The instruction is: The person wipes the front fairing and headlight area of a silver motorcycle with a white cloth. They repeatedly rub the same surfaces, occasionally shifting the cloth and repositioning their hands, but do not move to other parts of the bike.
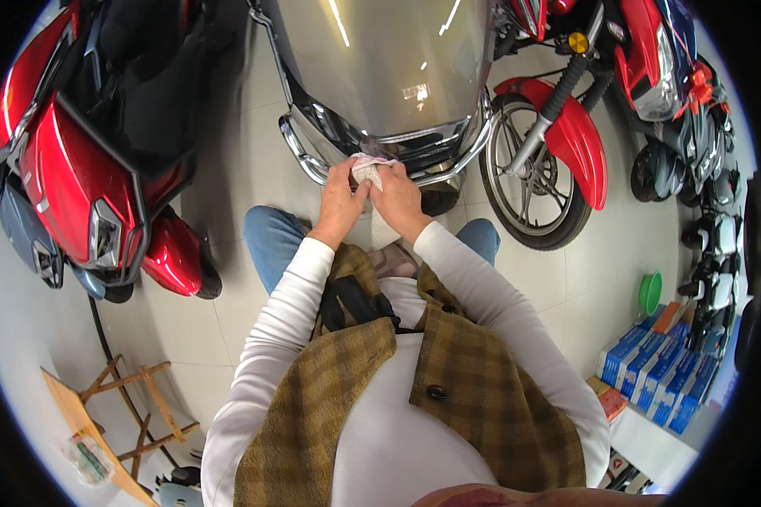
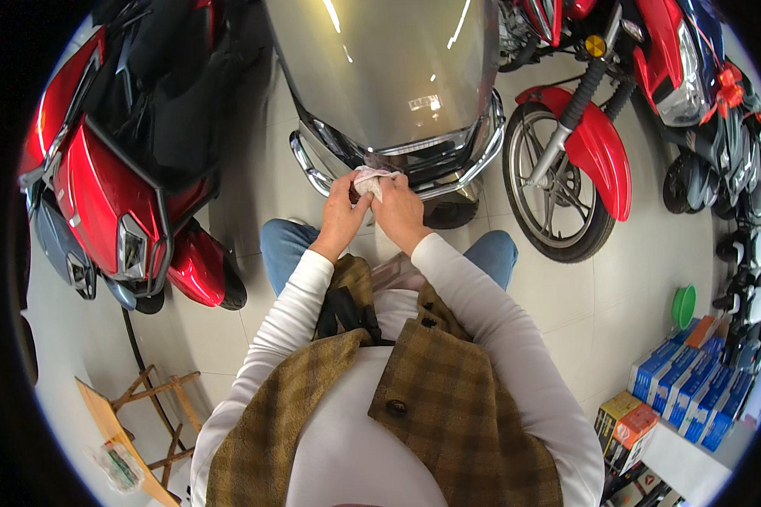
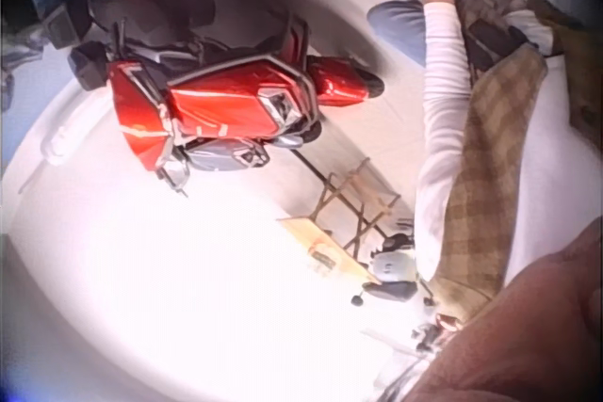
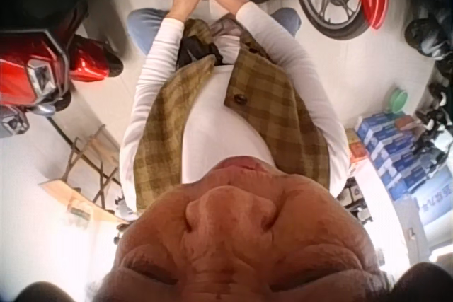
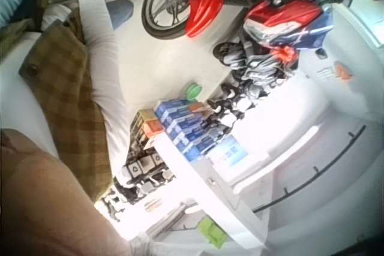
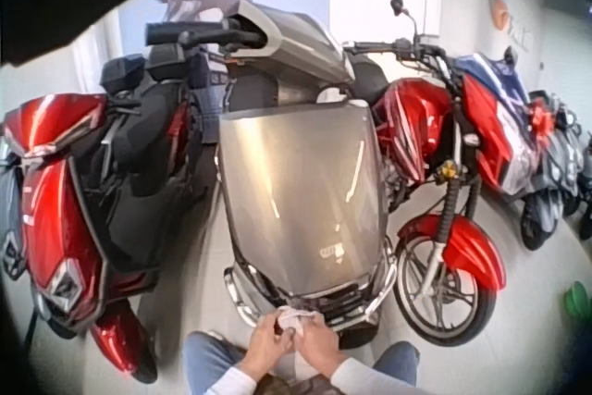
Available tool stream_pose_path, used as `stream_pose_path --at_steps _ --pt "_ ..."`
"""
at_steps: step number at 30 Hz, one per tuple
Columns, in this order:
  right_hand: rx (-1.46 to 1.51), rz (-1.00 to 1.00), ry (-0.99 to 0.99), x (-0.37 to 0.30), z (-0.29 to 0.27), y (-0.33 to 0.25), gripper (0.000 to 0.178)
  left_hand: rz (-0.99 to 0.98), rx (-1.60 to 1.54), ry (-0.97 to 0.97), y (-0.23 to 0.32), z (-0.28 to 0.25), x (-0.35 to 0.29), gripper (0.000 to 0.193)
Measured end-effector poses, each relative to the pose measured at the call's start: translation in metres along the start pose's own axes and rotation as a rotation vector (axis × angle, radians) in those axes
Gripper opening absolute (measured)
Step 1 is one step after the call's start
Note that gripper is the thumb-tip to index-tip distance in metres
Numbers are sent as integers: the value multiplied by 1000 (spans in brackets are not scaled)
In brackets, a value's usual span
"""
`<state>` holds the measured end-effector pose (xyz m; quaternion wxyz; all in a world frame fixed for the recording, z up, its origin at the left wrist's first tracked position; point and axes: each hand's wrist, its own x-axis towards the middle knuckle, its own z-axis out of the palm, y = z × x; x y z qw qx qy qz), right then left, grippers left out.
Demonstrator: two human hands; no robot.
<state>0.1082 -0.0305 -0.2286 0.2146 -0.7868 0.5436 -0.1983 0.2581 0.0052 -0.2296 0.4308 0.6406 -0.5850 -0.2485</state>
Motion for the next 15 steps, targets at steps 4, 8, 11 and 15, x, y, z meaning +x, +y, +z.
stream_pose_path --at_steps 4,8,11,15 --pt "30 -81 -69 14 1 -27 36 -39 -79 146 7 -21 -2 47" --pt "-119 -96 -147 20 -10 -33 39 101 85 207 9 -30 1 44" --pt "-219 -103 -122 10 -21 -12 35 196 282 44 7 -14 3 43" --pt "-325 19 -86 -6 -33 32 34 272 438 -202 7 20 3 50"
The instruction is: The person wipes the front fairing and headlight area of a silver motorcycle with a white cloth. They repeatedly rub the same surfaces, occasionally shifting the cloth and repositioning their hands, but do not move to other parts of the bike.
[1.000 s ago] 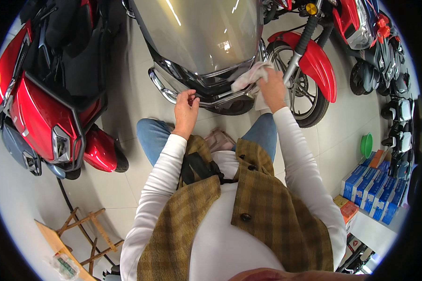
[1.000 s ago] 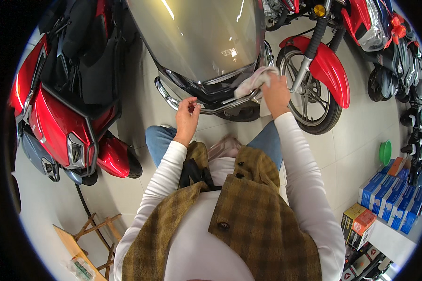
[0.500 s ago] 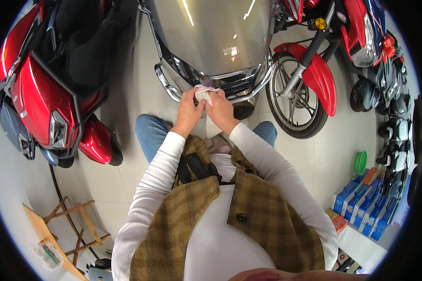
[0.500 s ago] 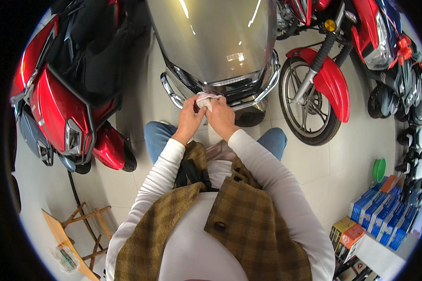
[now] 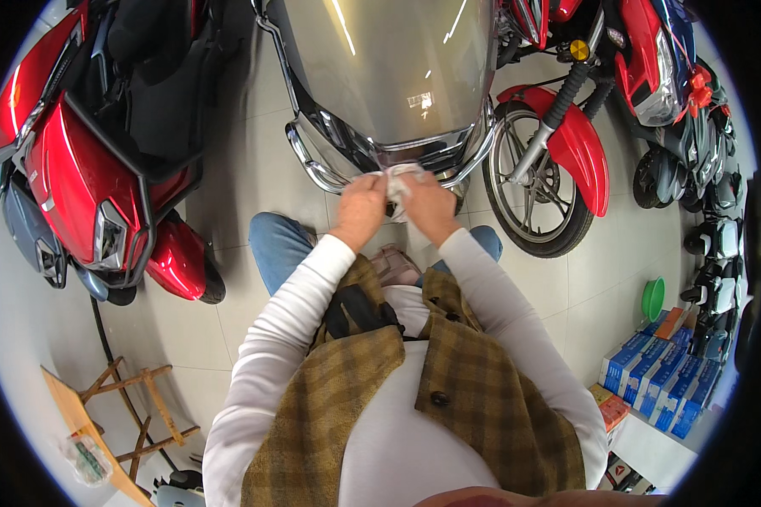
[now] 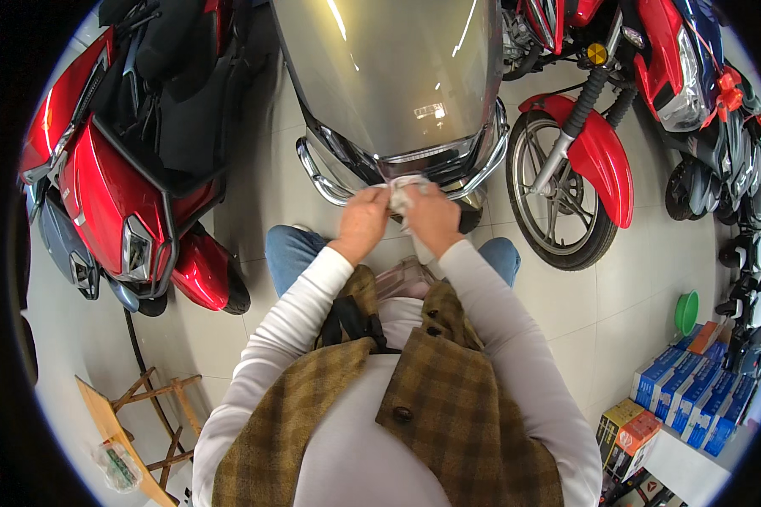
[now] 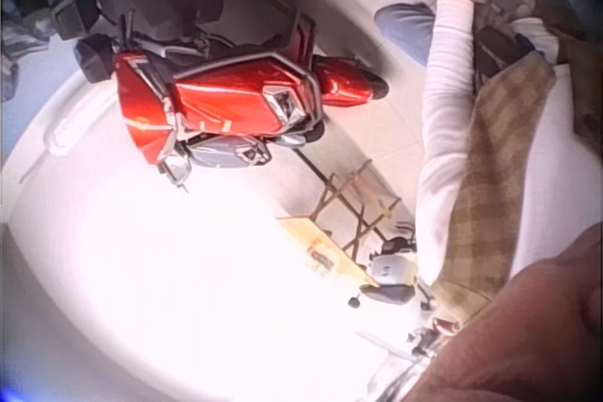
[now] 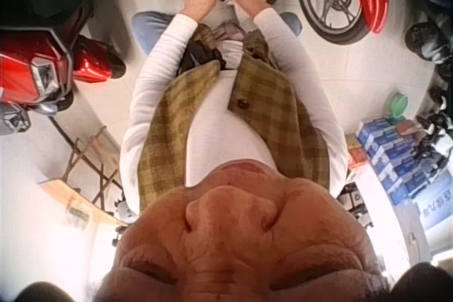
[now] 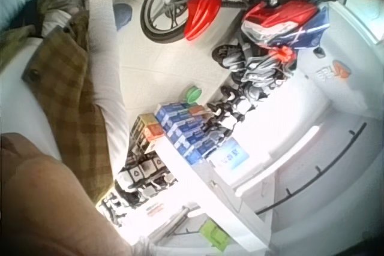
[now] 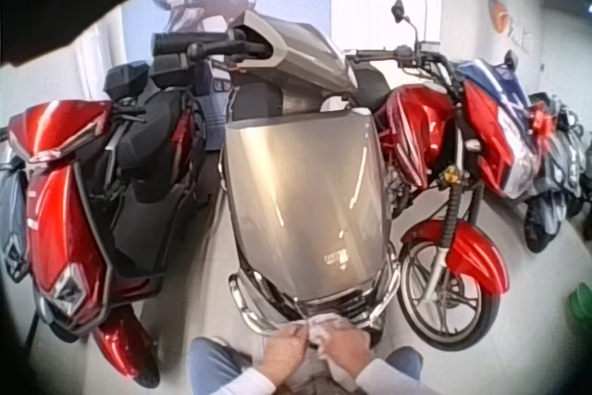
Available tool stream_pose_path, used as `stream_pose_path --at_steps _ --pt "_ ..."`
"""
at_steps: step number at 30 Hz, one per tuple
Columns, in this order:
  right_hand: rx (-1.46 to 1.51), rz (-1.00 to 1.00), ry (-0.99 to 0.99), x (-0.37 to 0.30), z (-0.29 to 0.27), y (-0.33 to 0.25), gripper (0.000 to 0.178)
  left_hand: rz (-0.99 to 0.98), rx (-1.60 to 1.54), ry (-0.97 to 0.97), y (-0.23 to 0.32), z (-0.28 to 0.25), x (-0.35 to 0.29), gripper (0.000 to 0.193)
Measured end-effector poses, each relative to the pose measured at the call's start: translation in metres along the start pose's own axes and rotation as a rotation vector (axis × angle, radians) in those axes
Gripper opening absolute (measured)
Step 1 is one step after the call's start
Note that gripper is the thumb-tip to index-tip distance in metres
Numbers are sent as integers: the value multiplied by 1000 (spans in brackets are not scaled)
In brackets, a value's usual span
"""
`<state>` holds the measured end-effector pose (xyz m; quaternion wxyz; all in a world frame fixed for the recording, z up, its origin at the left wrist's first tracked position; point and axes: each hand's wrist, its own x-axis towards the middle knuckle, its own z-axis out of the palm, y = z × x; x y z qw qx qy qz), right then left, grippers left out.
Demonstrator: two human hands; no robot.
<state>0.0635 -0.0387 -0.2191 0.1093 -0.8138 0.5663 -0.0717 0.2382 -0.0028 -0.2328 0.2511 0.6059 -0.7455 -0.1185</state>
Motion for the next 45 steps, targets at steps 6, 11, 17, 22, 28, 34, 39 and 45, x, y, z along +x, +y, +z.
stream_pose_path --at_steps 6,11,17,22,28,34,39,45 --pt "-40 257 186 10 -31 87 39 192 -316 -152 44 33 20 68" --pt "-47 288 294 27 -41 108 39 129 -340 -169 47 36 8 65" --pt "-75 163 140 12 2 47 34 -53 -510 -102 25 21 -14 57" --pt "50 36 111 4 13 -7 33 -451 -821 -87 4 6 -33 52" --pt "463 -87 -10 20 12 -48 37 -623 -931 165 -20 -20 -38 58" --pt "548 -122 12 34 4 -90 40 -371 -597 434 -14 -54 -20 57" --pt "300 2 -122 27 -1 -68 40 -191 -313 268 -14 -26 1 50" --pt "238 41 -165 -6 9 -23 43 -5 -246 154 0 17 -9 48"
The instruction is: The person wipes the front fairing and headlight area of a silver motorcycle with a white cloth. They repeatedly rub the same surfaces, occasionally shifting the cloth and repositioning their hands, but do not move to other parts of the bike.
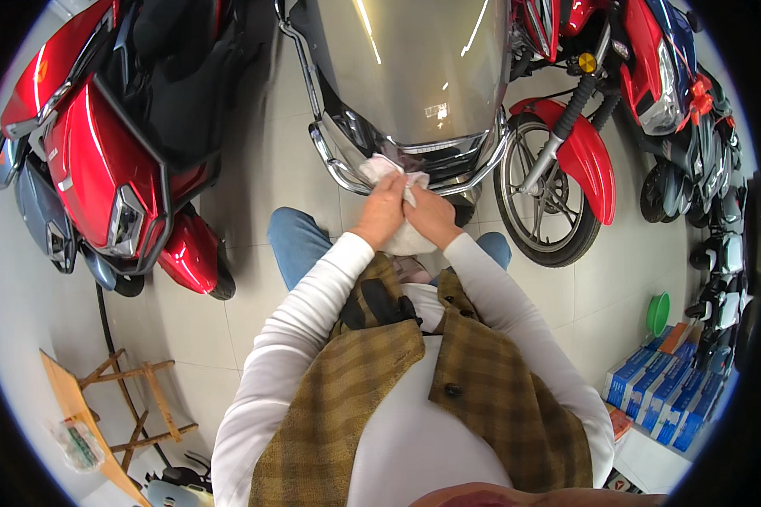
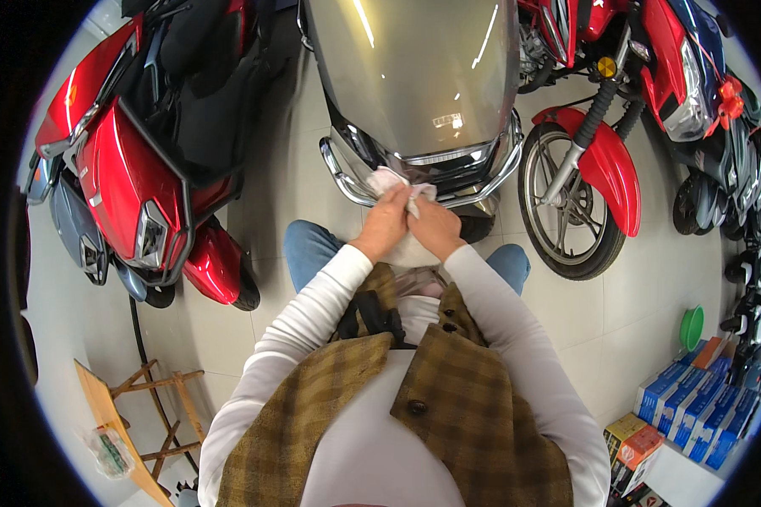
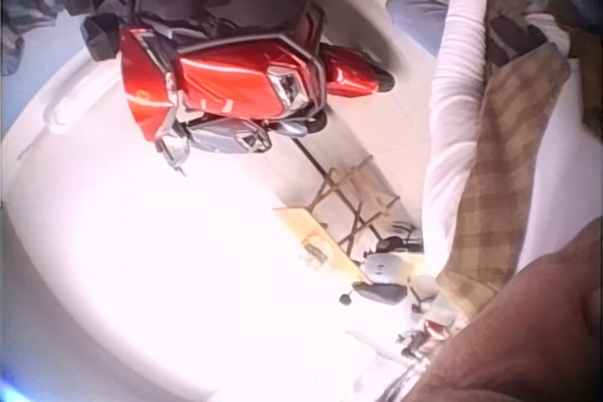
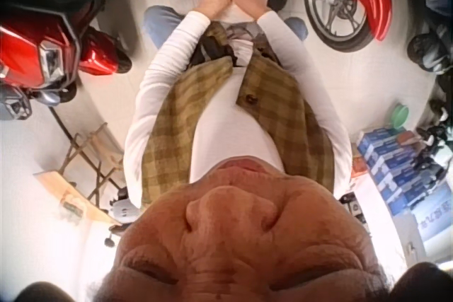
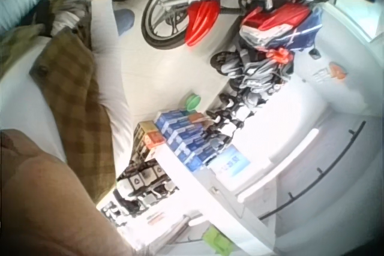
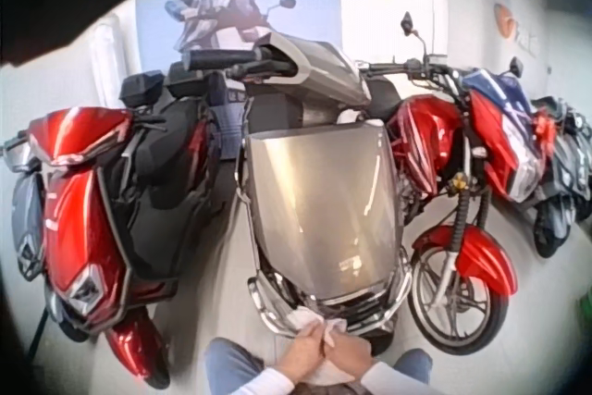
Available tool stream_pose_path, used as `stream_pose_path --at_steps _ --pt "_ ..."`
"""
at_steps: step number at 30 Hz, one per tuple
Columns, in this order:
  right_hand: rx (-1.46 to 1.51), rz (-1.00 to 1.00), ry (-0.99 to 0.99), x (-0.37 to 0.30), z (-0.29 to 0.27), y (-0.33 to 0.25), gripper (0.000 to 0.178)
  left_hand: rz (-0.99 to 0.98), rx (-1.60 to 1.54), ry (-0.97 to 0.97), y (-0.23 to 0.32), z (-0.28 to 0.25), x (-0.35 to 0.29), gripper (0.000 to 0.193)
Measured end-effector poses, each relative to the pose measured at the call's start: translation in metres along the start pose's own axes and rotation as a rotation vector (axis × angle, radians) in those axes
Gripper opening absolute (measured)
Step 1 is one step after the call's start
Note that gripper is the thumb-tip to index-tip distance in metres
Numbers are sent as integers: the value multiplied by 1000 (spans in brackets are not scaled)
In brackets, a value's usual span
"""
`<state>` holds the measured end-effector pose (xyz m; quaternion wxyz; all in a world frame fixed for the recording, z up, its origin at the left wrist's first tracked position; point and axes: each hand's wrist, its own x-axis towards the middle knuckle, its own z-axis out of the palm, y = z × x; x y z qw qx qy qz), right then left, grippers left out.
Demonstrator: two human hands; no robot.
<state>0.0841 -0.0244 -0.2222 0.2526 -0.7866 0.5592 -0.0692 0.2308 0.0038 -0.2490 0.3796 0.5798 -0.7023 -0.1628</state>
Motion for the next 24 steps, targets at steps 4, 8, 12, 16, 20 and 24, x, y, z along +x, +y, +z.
stream_pose_path --at_steps 4,8,12,16,20,24 --pt "112 134 6 -25 4 30 54 69 -147 -172 13 21 11 52" --pt "248 164 96 -31 9 53 62 37 -225 -263 20 33 22 54" --pt "362 90 117 -34 9 52 60 -69 -365 -281 13 25 12 62" --pt "497 -74 158 -37 -5 28 56 -389 -710 -226 7 -1 -9 67" --pt "702 -295 177 -24 -14 -14 55 -571 -877 28 20 -30 -30 89" --pt "623 -457 115 -9 -10 -54 70 -558 -928 259 13 -46 -18 69"
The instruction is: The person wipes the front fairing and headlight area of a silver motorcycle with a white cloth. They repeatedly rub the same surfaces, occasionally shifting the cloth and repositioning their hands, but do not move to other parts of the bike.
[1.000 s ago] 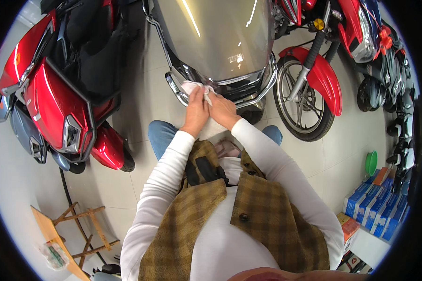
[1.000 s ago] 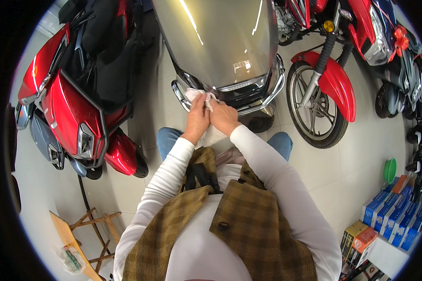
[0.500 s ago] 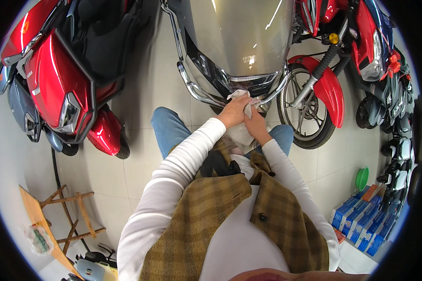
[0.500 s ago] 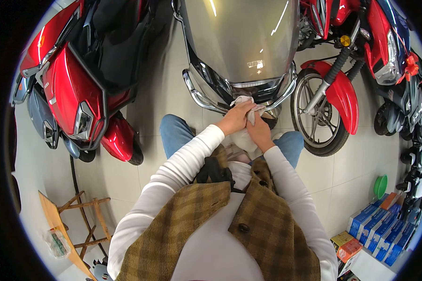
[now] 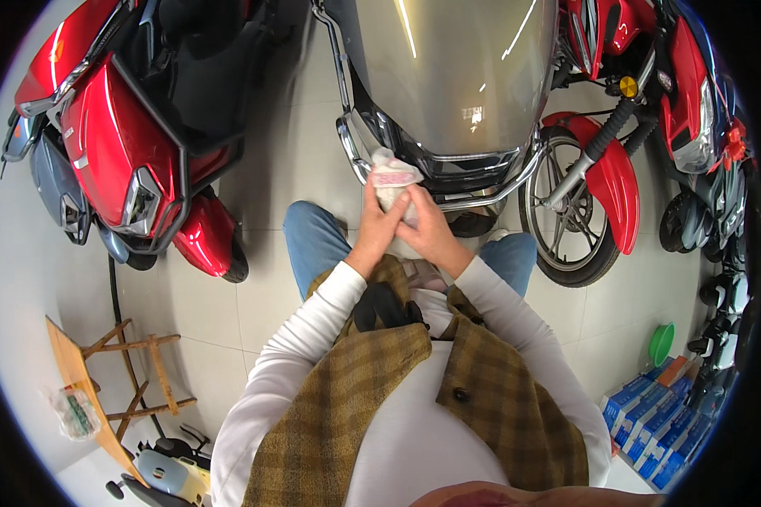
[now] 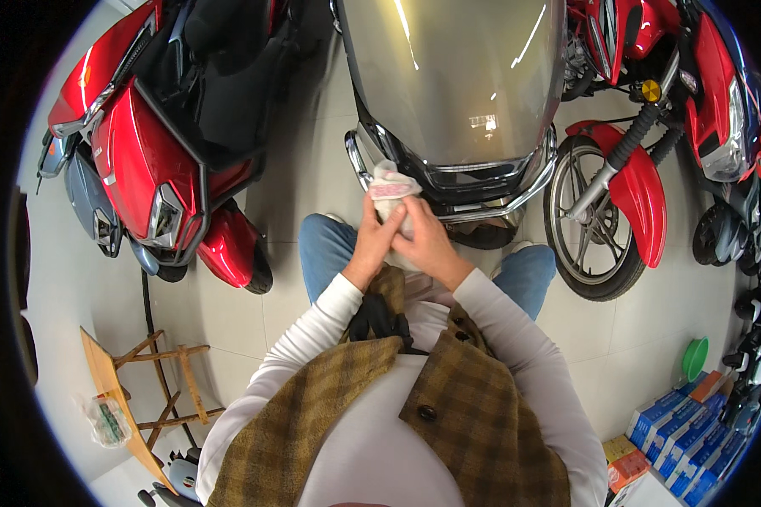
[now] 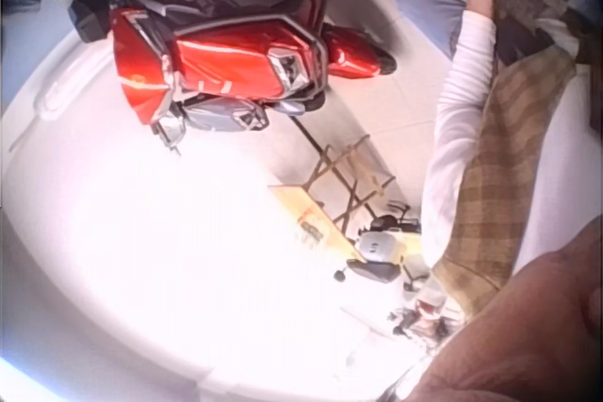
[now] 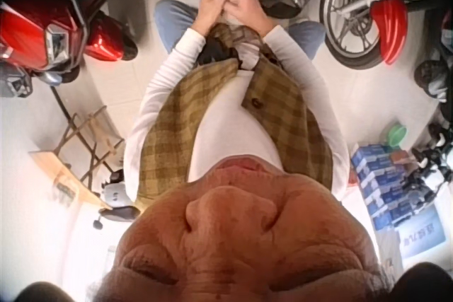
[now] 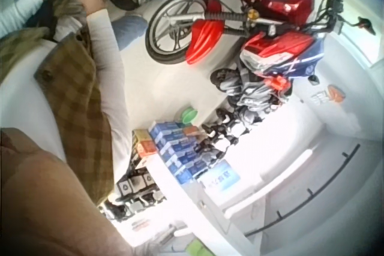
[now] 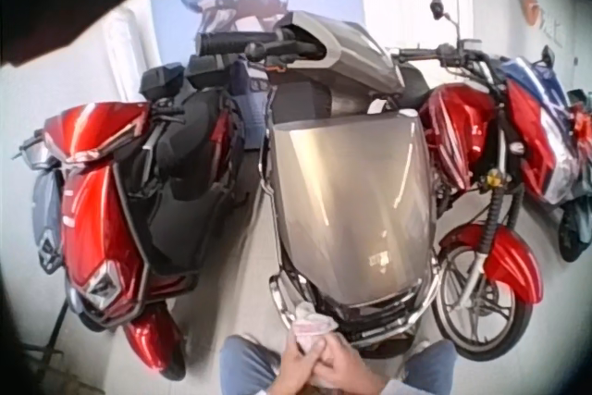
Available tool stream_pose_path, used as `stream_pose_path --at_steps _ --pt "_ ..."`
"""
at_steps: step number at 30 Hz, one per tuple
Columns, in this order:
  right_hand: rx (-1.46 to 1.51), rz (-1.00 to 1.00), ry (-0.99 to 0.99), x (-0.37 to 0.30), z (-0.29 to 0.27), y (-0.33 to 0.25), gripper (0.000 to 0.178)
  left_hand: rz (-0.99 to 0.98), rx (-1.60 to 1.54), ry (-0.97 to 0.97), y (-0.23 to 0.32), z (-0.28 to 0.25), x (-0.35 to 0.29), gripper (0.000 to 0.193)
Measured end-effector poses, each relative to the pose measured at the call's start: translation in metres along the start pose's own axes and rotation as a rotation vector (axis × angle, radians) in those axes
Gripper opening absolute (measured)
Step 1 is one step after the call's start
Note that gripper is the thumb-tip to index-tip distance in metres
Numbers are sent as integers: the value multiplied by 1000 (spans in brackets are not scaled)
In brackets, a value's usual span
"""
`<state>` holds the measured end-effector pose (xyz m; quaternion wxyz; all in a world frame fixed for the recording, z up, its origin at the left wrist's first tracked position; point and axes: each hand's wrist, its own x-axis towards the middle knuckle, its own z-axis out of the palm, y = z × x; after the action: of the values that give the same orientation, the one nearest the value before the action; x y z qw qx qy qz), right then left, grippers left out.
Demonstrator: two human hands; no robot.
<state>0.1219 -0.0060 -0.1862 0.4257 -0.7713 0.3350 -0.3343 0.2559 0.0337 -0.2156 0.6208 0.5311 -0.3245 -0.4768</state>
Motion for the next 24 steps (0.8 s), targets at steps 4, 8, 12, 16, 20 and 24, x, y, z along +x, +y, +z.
stream_pose_path --at_steps 4,8,12,16,20,24 --pt "28 -42 -50 8 13 -10 79 50 71 143 9 -21 22 44" --pt "-1 45 -64 -2 9 -9 77 192 216 353 24 -45 61 44" --pt "-2 141 -35 -12 3 1 72 342 506 401 35 -74 127 54" --pt "-21 137 -35 -14 2 8 68 214 799 284 9 -76 158 59" --pt "30 143 -70 -14 5 4 62 196 755 369 -23 -70 131 54" --pt "65 266 -185 -17 8 -5 60 119 582 300 -30 -85 92 46"
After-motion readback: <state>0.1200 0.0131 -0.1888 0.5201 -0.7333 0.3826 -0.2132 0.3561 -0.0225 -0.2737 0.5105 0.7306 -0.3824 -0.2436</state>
